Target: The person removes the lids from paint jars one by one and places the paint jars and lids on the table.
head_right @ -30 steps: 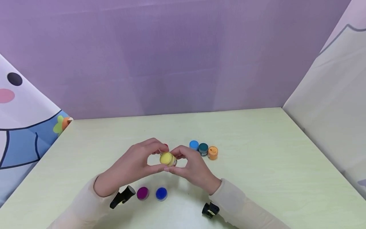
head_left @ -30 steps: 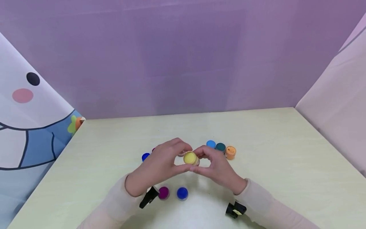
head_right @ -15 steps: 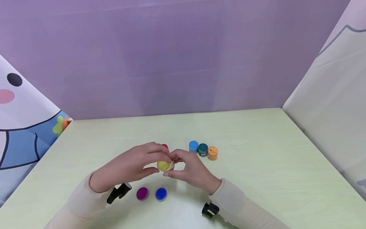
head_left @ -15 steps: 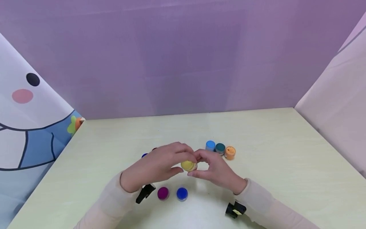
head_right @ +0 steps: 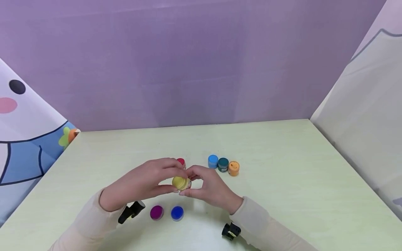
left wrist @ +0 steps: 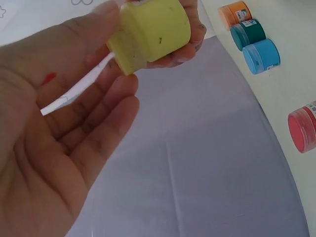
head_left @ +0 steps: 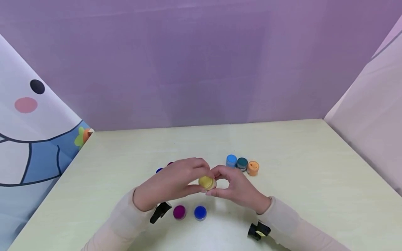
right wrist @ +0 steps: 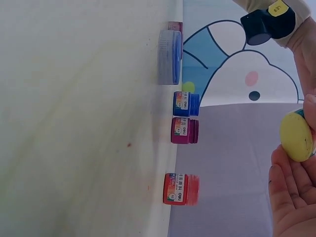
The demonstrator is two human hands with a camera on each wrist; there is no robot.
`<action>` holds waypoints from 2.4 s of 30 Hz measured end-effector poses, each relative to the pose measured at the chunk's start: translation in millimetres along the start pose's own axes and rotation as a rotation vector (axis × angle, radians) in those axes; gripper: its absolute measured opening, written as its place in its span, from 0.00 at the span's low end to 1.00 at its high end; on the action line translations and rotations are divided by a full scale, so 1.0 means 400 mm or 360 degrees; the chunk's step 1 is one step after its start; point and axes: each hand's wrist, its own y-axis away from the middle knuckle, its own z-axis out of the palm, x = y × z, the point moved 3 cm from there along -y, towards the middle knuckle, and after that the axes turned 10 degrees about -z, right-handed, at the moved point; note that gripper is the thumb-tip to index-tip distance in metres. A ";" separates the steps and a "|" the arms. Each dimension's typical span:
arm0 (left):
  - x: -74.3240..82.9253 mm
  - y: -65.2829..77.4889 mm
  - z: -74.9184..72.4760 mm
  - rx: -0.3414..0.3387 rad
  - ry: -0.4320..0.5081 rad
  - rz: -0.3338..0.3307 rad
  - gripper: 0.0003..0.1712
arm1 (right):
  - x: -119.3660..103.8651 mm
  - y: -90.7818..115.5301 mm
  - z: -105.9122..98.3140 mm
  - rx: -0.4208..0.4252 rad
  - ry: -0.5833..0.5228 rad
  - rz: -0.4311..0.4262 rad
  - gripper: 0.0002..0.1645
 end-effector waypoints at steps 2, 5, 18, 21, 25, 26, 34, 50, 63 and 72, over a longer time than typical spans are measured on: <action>-0.001 -0.002 0.002 0.0001 0.0001 -0.0023 0.13 | 0.000 0.001 -0.001 0.0012 0.0008 -0.0012 0.20; -0.002 -0.005 0.004 0.0017 0.0007 -0.0052 0.13 | -0.002 0.001 -0.003 0.0029 0.0010 -0.0027 0.19; -0.010 -0.008 0.020 0.0184 -0.0066 -0.0229 0.15 | 0.001 0.000 -0.002 0.0051 -0.0003 -0.0039 0.18; -0.012 -0.008 0.013 0.0151 -0.0045 -0.0190 0.19 | 0.002 0.000 -0.005 0.0062 0.0004 -0.0043 0.19; -0.014 -0.002 0.000 0.0021 0.0001 -0.0093 0.27 | 0.002 0.001 -0.007 0.0078 0.0005 -0.0027 0.20; -0.014 -0.001 -0.002 -0.0013 0.0006 -0.0069 0.30 | 0.003 0.001 -0.007 0.0080 0.0004 -0.0021 0.20; -0.002 0.002 -0.004 0.0028 0.0030 0.0181 0.26 | 0.005 0.001 -0.004 0.0080 -0.0019 0.0000 0.19; -0.001 0.004 -0.001 -0.0027 -0.0079 0.0046 0.20 | 0.004 0.001 -0.003 0.0048 0.0009 -0.0008 0.20; -0.006 -0.003 0.007 0.0059 -0.0115 -0.0283 0.15 | -0.001 -0.001 -0.003 0.0059 -0.0006 -0.0053 0.18; -0.005 -0.005 0.017 0.0093 -0.0144 -0.0404 0.18 | 0.002 0.000 -0.003 0.0063 0.0021 -0.0049 0.17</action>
